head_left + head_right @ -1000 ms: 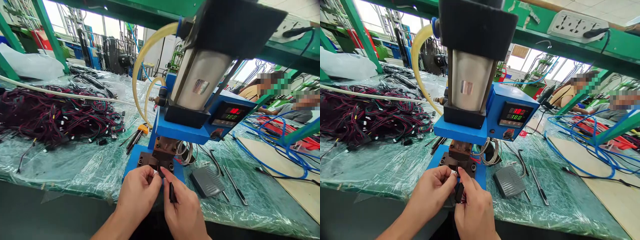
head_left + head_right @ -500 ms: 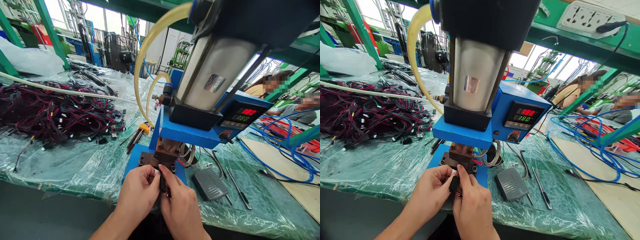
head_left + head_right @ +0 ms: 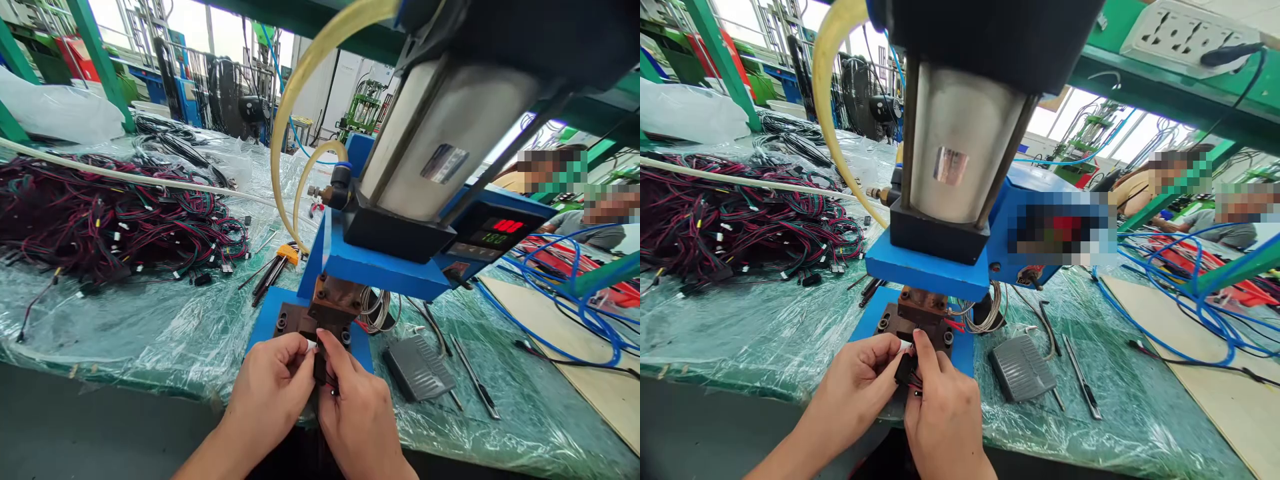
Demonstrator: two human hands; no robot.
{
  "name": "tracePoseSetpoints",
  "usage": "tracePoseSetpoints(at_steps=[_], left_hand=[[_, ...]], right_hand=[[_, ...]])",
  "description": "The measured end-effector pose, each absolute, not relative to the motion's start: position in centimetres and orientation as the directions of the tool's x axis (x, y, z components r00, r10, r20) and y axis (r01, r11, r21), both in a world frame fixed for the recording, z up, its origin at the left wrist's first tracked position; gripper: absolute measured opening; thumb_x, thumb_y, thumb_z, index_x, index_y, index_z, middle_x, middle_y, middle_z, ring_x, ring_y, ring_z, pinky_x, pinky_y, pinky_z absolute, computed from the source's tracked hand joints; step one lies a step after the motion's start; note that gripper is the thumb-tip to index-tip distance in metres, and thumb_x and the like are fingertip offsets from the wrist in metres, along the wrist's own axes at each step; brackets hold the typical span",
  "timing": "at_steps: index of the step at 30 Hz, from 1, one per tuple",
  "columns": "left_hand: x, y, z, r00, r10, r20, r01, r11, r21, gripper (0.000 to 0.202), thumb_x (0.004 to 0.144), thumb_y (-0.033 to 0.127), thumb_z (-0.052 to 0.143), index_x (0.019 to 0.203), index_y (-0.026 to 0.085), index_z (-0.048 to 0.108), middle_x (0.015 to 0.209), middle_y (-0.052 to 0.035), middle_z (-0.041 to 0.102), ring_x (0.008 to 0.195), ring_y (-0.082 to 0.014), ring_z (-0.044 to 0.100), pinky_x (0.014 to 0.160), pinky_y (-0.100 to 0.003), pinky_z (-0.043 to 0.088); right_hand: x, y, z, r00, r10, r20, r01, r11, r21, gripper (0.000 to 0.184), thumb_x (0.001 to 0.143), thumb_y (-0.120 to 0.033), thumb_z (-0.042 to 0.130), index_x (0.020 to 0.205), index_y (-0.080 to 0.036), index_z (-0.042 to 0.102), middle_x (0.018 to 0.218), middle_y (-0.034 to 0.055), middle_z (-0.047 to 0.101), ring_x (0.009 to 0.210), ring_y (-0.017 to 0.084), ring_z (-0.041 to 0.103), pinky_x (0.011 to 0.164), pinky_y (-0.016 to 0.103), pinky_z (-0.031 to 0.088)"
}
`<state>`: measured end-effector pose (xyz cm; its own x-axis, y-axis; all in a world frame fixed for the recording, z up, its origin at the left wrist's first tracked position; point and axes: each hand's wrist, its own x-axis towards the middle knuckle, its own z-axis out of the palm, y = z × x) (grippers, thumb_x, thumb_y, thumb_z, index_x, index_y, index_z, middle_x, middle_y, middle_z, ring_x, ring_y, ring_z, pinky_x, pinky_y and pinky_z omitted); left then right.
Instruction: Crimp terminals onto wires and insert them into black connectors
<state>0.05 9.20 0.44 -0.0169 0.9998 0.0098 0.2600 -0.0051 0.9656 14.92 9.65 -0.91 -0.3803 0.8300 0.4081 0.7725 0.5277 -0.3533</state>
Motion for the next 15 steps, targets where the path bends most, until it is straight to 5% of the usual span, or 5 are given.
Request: tracePoseSetpoints(at_steps=[8,12,15], left_hand=[[0.0,9.1,-0.1,-0.021,0.999,-0.044,0.331,0.049,0.943,0.038,0.093,0.039,0.047,0.061,0.02,0.044,0.056,0.0041,0.038,0.054,-0.0121,0.032,0.049,-0.026,0.021],[0.0,9.1,-0.1,-0.011,0.998,-0.059,0.3,0.059,0.952,0.039,0.093,0.042,0.049,0.061,0.02,0.048,0.055,0.004,0.037,0.053,-0.0122,0.031,0.048,-0.026,0.02],[-0.1,9.1,0.0,-0.012,0.998,-0.056,0.302,0.057,0.952,0.039,0.093,0.042,0.049,0.061,0.019,0.048,0.055,0.0046,0.034,0.052,-0.0118,0.029,0.049,-0.027,0.019]], right_hand=[[16.0,7.9,-1.6,-0.271,0.839,0.471,0.737,0.496,-0.46,0.048,0.091,-0.015,0.043,0.138,-0.012,0.051,0.111,0.0149,0.075,0.075,0.023,0.076,0.059,0.03,0.061],[18.7,6.2,-1.9,0.057,0.884,0.465,0.79,0.245,-0.562,0.035,0.101,-0.035,0.043,0.125,-0.02,0.063,0.102,0.0109,0.078,0.079,0.024,0.076,0.065,0.029,0.061],[22.0,6.1,-1.9,0.232,0.865,0.445,0.855,0.037,-0.517,0.041,0.101,-0.045,0.039,0.124,-0.021,0.064,0.103,0.0109,0.076,0.088,0.026,0.074,0.07,0.033,0.061]])
